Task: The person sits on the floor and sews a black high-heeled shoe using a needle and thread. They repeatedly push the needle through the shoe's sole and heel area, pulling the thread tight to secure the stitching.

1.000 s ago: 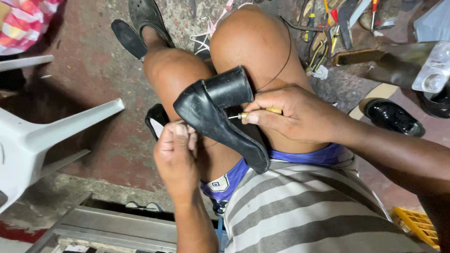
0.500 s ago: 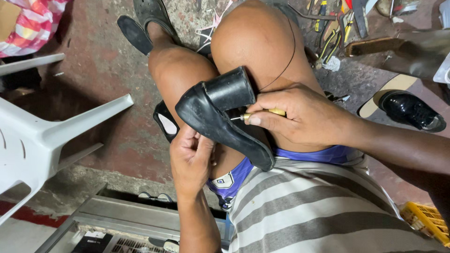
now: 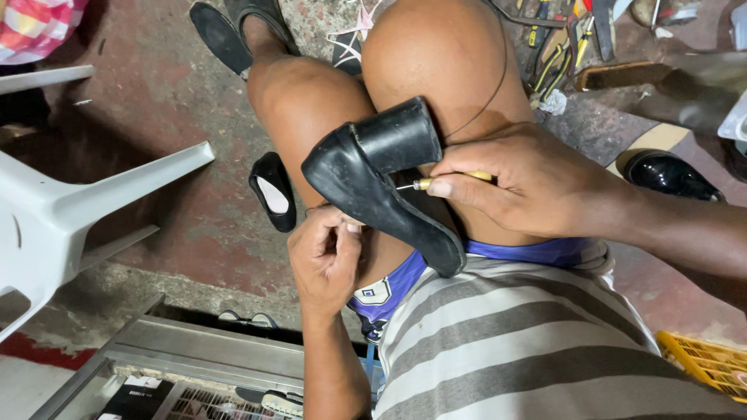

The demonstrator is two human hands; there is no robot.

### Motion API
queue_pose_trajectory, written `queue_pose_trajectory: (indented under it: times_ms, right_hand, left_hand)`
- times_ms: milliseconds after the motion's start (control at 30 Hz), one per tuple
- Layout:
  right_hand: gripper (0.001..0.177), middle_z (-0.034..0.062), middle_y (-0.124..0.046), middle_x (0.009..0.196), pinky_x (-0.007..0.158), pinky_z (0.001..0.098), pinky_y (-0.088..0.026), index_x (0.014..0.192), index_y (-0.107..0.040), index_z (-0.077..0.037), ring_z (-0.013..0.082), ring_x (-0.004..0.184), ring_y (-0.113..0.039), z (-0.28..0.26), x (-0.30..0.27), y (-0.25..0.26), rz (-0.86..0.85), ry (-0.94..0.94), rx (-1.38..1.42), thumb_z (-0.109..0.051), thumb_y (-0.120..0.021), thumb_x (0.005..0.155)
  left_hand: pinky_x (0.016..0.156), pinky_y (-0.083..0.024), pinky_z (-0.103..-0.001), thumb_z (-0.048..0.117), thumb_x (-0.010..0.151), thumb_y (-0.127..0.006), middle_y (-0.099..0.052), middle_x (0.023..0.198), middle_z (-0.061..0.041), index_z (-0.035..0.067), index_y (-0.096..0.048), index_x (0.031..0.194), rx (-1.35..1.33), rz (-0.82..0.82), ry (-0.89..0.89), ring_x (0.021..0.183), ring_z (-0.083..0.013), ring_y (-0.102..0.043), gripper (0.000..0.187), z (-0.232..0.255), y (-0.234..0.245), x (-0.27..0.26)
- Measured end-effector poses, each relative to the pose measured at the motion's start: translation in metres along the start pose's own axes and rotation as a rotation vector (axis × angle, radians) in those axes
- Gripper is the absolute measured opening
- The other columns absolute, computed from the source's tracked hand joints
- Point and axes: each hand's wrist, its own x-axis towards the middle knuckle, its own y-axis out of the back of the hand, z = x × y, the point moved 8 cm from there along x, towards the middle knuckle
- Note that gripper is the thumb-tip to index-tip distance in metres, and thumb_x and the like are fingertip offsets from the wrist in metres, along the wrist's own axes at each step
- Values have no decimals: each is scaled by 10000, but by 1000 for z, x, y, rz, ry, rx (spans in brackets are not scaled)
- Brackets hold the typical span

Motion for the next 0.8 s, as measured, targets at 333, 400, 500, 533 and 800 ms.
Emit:
queue_pose_trajectory:
  times_ms: [333,400,500,533,800]
  right_hand:
    - [267,118,-721,786,606,431,-508,1009,-730,-100,289,679,-709,-11,10,-2,-23,18,-70,-334,-622,941]
    - [273,109,-729,804,633,418,-514,993,-721,-84,276,719,-718,-10,11,-2,-33,74,-41,-328,-603,963]
    - [303,73,-751,820,687,372,-542,958,-719,-60,216,762,-731,-3,11,-6,-112,130,110,-306,-551,1015]
    - [328,59,-758,794,694,359,-550,936,-731,-62,198,740,-724,4,12,-11,-178,75,177,-309,-533,1022]
    - [300,36,-682,733,633,329,-498,934,-702,-77,152,669,-670,-4,2,2,-152,203,196,-293,-527,1047]
  left_hand:
    - [561,-494,-302,334,713,-918,-668,694,-39,66,-705,846,495,181,134,561,-158,-612,367,36,-17,18]
    - [567,-504,-303,292,774,-884,-680,709,-36,75,-715,864,499,188,138,571,-148,-634,289,38,-17,22]
    - [571,-504,-301,269,794,-864,-674,711,-45,74,-721,886,496,159,133,581,-143,-637,259,40,-21,24]
    - [559,-499,-302,267,787,-864,-666,696,-49,70,-719,877,500,155,140,566,-145,-629,261,39,-21,23]
    - [533,-480,-280,262,805,-848,-649,691,-39,64,-717,912,436,132,191,554,-118,-606,261,34,-26,22]
